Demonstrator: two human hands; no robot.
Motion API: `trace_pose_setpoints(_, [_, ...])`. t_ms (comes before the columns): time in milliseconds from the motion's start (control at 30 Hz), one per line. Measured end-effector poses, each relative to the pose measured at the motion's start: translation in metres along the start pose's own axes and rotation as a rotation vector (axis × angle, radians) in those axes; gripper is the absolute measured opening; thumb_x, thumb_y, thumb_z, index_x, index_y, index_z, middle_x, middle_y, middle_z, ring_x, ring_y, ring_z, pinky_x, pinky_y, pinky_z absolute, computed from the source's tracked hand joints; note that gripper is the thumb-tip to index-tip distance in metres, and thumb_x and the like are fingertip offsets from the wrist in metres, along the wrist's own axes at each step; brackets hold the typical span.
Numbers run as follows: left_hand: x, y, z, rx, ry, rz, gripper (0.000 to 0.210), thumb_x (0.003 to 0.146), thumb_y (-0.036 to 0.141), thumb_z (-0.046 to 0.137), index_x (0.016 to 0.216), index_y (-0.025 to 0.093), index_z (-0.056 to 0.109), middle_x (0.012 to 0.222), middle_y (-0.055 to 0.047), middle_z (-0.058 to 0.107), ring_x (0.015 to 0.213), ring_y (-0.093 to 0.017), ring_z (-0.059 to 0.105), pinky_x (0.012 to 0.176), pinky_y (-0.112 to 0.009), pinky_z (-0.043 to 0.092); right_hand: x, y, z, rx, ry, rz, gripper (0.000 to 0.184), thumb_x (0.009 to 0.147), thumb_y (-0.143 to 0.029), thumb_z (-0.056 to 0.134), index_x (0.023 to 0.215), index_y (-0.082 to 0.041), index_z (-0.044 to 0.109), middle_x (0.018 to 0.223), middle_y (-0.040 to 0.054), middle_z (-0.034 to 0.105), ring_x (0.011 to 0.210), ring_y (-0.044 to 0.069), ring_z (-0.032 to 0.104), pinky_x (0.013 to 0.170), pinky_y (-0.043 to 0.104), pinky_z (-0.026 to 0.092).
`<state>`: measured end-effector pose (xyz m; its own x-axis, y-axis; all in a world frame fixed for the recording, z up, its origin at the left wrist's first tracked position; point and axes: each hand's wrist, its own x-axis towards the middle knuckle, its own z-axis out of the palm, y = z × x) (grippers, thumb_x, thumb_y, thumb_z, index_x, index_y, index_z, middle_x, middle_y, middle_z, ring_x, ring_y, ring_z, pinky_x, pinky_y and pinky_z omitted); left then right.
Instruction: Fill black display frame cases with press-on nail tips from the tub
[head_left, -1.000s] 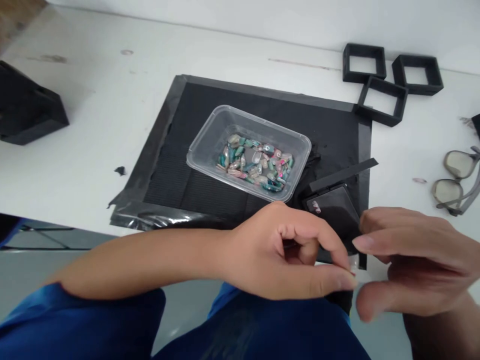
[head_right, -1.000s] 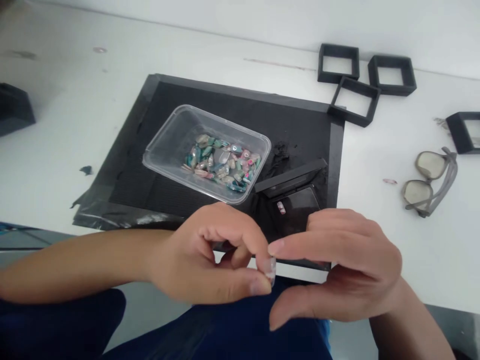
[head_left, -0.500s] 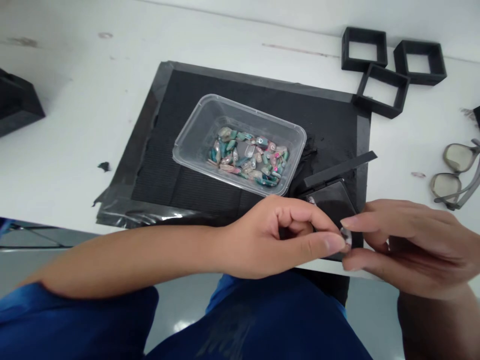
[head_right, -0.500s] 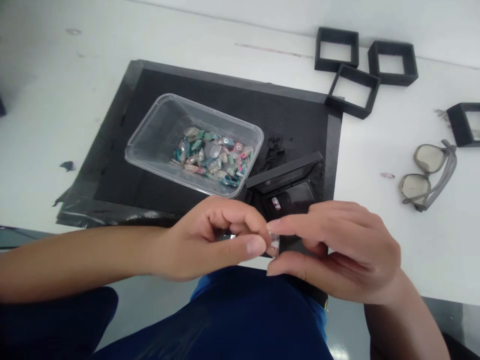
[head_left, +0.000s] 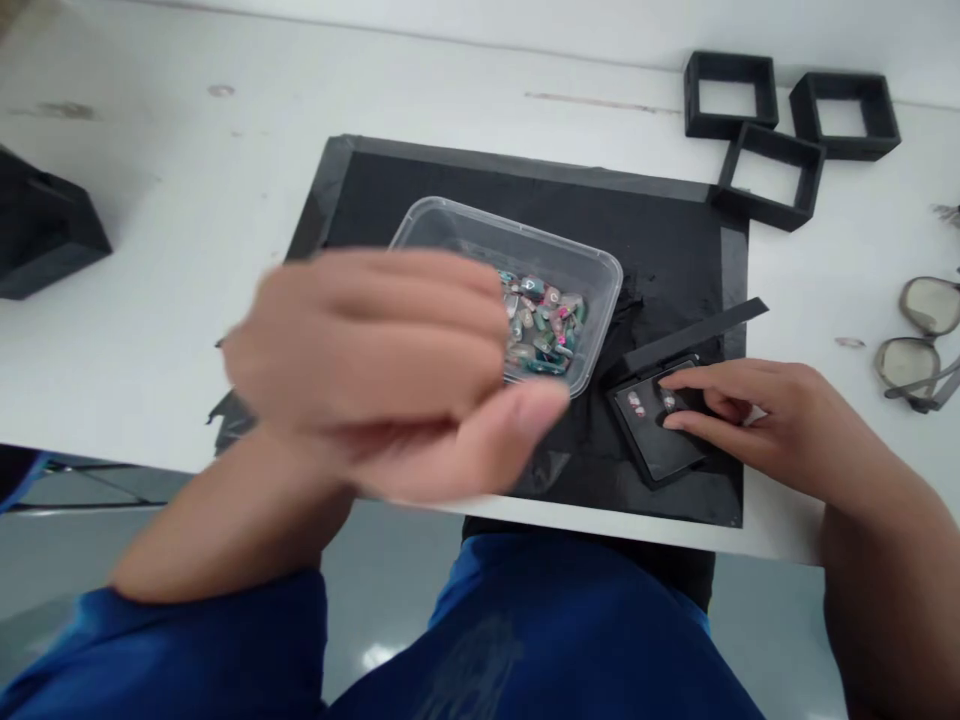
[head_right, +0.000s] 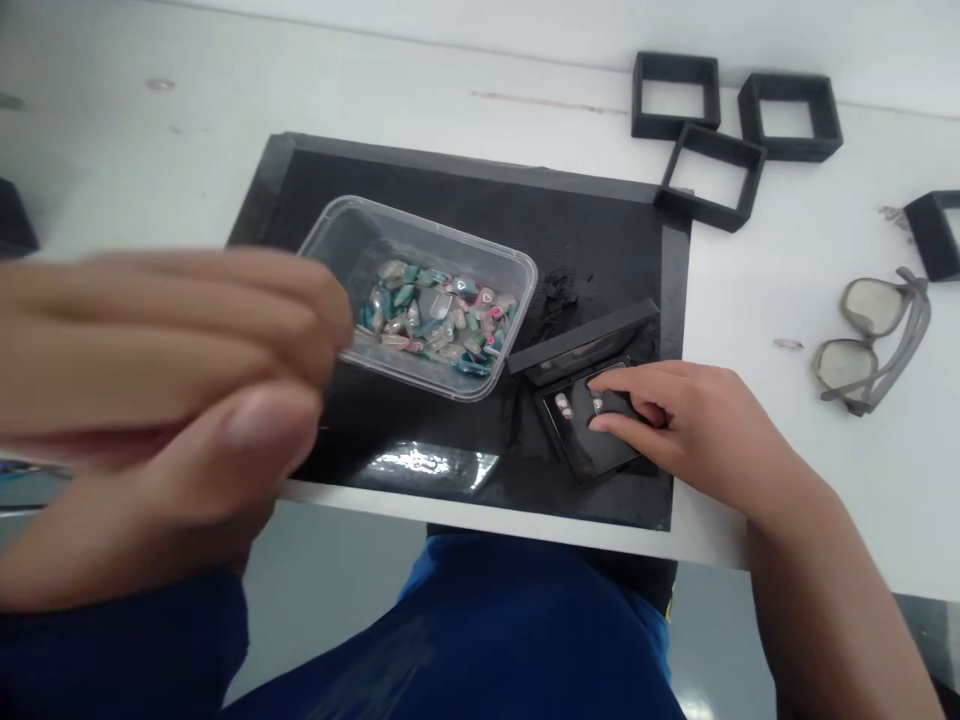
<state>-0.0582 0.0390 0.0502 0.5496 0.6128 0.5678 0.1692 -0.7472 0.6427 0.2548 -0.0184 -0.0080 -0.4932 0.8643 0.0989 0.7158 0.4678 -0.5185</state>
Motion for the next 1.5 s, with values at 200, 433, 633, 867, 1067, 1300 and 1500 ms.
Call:
trace_pose_setpoints(200, [0.011,-0.065,-0.026,0.721,-0.258,-0.282,0.039,0.099,0.051,0.064,0.074,0.022,0.070,0.064,0.001,0.066,0.060,-0.012,0.051,0.056,-0.032,0.026,0.001,-0.005,0.005,-0.008,0.077,-0.026,0.030,0.100,-0.040,0.077,0.129,-0.031,0.079,0.084,-0.0005,0.075,0.068,0.015,0.066,0.057,0.029,0.048])
trace_pose_setpoints(433, [0.015,-0.065,-0.012,0.655,-0.511,-0.394,0.042,0.091,0.060,0.073,0.117,0.029,0.082,0.082,0.002,0.077,0.069,-0.015,0.062,0.060,-0.028,0.028,-0.006,-0.005,-0.002,-0.035,0.182,0.014,0.034,0.095,-0.036,0.083,0.128,-0.032,0.076,0.076,-0.0031,0.064,0.058,0.012,0.050,0.055,0.029,0.044])
trace_pose_setpoints(633, [0.010,-0.061,-0.003,0.639,-0.583,-0.305,0.025,0.095,0.045,0.073,0.112,0.030,0.084,0.100,0.001,0.082,0.091,-0.020,0.076,0.064,-0.026,0.033,-0.005,-0.004,-0.002,-0.072,0.183,0.042,0.022,0.098,-0.037,0.078,0.120,-0.032,0.077,0.066,-0.0050,0.056,0.053,0.012,0.049,0.050,0.029,0.041])
trace_pose_setpoints(867, [0.009,-0.060,-0.005,0.681,-0.619,-0.302,0.024,0.101,0.040,0.068,0.098,0.022,0.084,0.102,-0.004,0.084,0.105,-0.028,0.078,0.069,-0.030,0.043,-0.003,-0.003,-0.006,-0.112,0.148,0.016,0.025,0.095,-0.027,0.081,0.120,-0.030,0.077,0.071,-0.0035,0.065,0.053,0.011,0.053,0.049,0.026,0.046])
trace_pose_setpoints(1067, [0.007,-0.058,-0.006,0.659,-0.393,-0.213,0.041,0.106,0.051,0.055,0.090,0.023,0.081,0.090,-0.005,0.081,0.085,-0.021,0.075,0.064,-0.029,0.040,-0.003,-0.004,-0.007,-0.115,0.163,0.044,0.022,0.096,-0.031,0.080,0.118,-0.032,0.077,0.073,-0.0038,0.067,0.053,0.011,0.054,0.050,0.026,0.047])
trace_pose_setpoints(1300, [0.007,-0.040,0.013,0.113,0.127,-0.016,0.029,0.101,0.029,0.068,0.074,0.021,0.060,0.058,0.006,0.056,0.050,-0.006,0.047,0.051,-0.023,0.031,-0.003,-0.005,-0.009,-0.094,0.169,0.037,0.020,0.098,-0.027,0.078,0.118,-0.030,0.077,0.069,-0.0047,0.064,0.054,0.010,0.055,0.052,0.025,0.047])
trace_pose_setpoints(1500, [0.000,-0.019,0.030,-0.197,0.267,-0.017,0.029,0.101,0.028,0.067,0.075,0.023,0.056,0.064,0.007,0.061,0.045,-0.004,0.050,0.044,-0.019,0.041,-0.004,-0.005,-0.005,-0.060,0.208,0.053,0.016,0.101,-0.034,0.075,0.116,-0.031,0.078,0.073,-0.0045,0.068,0.053,0.011,0.053,0.051,0.027,0.046])
